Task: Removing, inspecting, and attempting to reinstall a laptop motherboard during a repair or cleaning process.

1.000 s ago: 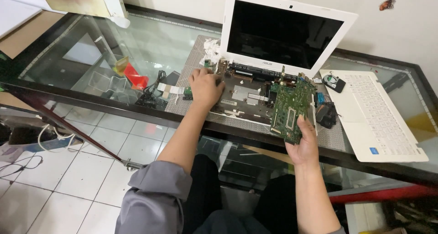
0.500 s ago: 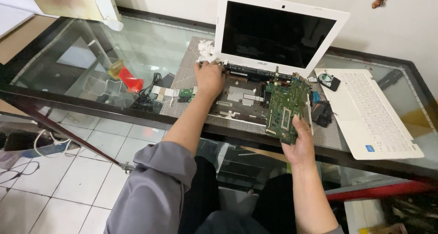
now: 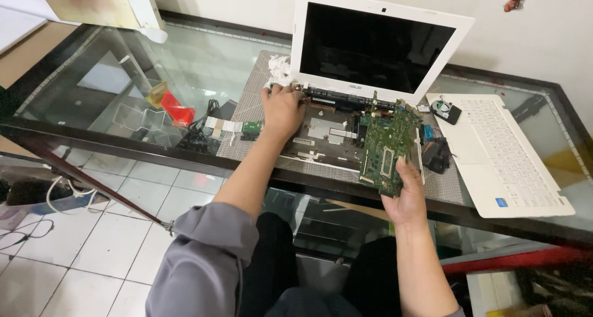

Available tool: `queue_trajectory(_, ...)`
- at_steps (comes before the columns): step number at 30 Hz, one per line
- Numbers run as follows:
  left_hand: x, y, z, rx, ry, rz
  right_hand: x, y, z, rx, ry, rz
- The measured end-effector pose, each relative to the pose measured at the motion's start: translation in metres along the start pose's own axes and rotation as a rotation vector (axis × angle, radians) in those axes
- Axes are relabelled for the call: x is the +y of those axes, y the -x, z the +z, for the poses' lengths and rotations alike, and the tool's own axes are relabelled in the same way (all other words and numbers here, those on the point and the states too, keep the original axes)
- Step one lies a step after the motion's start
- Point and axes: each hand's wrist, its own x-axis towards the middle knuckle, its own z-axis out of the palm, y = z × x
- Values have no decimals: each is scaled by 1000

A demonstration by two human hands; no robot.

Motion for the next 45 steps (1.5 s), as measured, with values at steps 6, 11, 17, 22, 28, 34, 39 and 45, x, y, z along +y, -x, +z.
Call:
queue_trajectory(6, 27, 47, -62, -8, 844, -134, -5, 7, 19, 15, 1, -5)
queue_trajectory(11, 31, 72, -71, -94, 1150, -208, 12, -23, -38, -19, 201, -55)
queue_trajectory(17, 27, 50, -70, -226, 1526, -282, -33, -23, 55, -171, 636, -248)
queue_trajectory(22, -1, -2, 12, -416, 1764, -219, -27, -72, 71, -267, 704, -309)
queue_trajectory(28, 31, -11, -83, -418, 1574, -30, -24, -100, 88, -342, 640, -280)
queue_trajectory(34, 14, -22, -70, -373, 1804, 158, -25, -97, 100, -475, 929, -839)
queue_trajectory(39, 4, -36, -68, -271, 1709, 422, -6, -116, 78, -492, 1212, -1553)
queue_trajectory(45, 3, -30, -62, -305, 1698, 408, -10, -109, 86, -439, 1253, -1669)
